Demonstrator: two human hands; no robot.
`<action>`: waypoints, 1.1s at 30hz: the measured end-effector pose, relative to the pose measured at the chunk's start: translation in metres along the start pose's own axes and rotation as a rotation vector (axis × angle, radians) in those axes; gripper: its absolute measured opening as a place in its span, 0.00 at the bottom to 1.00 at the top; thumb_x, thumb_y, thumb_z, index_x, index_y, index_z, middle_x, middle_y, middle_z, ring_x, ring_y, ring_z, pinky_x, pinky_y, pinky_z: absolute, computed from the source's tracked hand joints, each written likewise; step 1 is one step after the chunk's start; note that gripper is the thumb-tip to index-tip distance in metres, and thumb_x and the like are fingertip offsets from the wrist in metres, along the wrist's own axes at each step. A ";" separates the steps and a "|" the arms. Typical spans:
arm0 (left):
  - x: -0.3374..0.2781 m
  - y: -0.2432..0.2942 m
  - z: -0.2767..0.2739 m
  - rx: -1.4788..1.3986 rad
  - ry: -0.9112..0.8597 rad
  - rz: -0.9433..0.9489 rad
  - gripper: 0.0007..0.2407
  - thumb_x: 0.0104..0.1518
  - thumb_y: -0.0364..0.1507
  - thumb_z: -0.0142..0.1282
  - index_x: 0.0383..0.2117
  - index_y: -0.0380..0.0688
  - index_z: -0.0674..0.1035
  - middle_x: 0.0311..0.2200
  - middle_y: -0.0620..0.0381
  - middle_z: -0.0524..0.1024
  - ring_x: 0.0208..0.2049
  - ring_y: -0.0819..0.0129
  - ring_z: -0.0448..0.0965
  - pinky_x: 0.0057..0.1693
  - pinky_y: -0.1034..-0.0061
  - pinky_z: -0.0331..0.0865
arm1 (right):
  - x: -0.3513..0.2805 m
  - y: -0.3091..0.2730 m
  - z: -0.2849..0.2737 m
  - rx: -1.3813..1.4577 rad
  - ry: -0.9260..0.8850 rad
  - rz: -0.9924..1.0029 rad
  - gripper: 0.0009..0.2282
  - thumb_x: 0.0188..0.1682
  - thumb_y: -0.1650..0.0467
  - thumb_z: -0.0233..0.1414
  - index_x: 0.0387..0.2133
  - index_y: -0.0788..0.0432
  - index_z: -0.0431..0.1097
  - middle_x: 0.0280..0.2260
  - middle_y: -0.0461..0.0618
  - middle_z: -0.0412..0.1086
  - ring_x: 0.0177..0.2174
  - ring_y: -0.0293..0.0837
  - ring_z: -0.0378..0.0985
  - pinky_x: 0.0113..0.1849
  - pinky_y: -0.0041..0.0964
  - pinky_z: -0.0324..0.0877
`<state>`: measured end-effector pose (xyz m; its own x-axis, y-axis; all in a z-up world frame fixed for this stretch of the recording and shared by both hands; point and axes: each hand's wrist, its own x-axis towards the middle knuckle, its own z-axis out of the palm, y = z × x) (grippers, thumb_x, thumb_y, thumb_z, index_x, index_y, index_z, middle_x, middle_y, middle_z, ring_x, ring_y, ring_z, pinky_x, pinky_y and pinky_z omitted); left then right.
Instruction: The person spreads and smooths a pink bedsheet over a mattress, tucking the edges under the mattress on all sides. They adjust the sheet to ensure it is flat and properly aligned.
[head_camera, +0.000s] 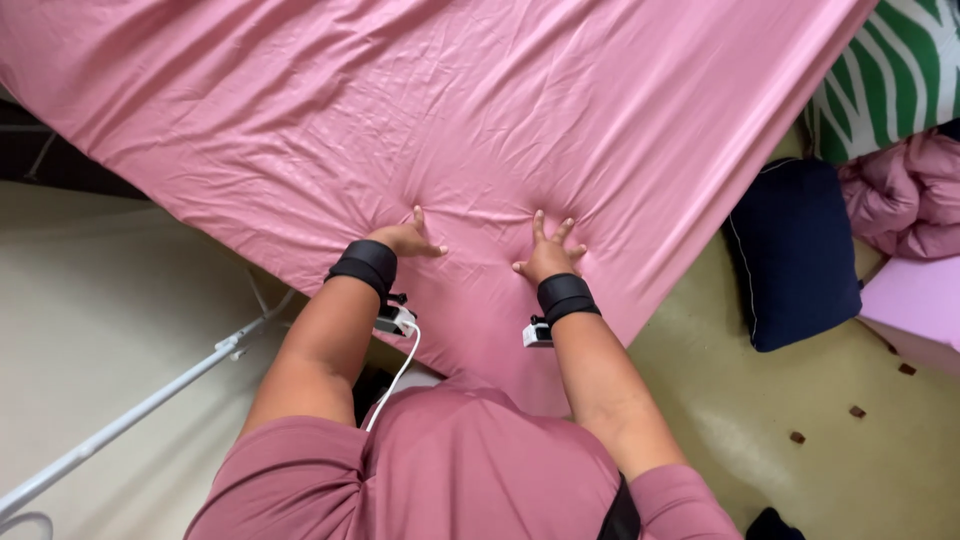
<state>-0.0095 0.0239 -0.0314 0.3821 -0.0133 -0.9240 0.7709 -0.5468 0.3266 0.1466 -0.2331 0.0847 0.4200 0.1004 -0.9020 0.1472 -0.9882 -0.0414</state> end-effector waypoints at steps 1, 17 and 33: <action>-0.001 0.003 0.000 0.001 0.003 0.002 0.60 0.48 0.54 0.67 0.68 0.35 0.26 0.66 0.29 0.59 0.67 0.45 0.61 0.68 0.65 0.57 | 0.002 -0.001 -0.001 0.001 0.003 -0.001 0.53 0.42 0.57 0.66 0.71 0.25 0.24 0.72 0.58 0.11 0.66 0.82 0.30 0.55 0.80 0.57; -0.032 0.037 0.004 -0.012 -0.053 -0.160 0.60 0.49 0.53 0.61 0.68 0.37 0.19 0.64 0.29 0.65 0.67 0.43 0.65 0.69 0.63 0.58 | 0.011 0.000 0.010 -0.013 0.003 0.018 0.54 0.43 0.57 0.65 0.70 0.25 0.21 0.71 0.58 0.10 0.66 0.82 0.27 0.54 0.81 0.57; -0.062 0.084 0.044 -0.326 0.310 -0.556 0.58 0.37 0.57 0.69 0.69 0.86 0.29 0.67 0.18 0.19 0.68 0.14 0.27 0.64 0.25 0.50 | 0.014 0.008 -0.003 -0.182 -0.123 -0.099 0.54 0.45 0.52 0.60 0.71 0.37 0.15 0.69 0.72 0.11 0.63 0.90 0.34 0.60 0.74 0.52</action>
<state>0.0093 -0.0584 0.0447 -0.0214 0.4599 -0.8877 0.9882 -0.1249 -0.0885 0.1567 -0.2388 0.0733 0.2848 0.1703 -0.9433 0.3459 -0.9361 -0.0646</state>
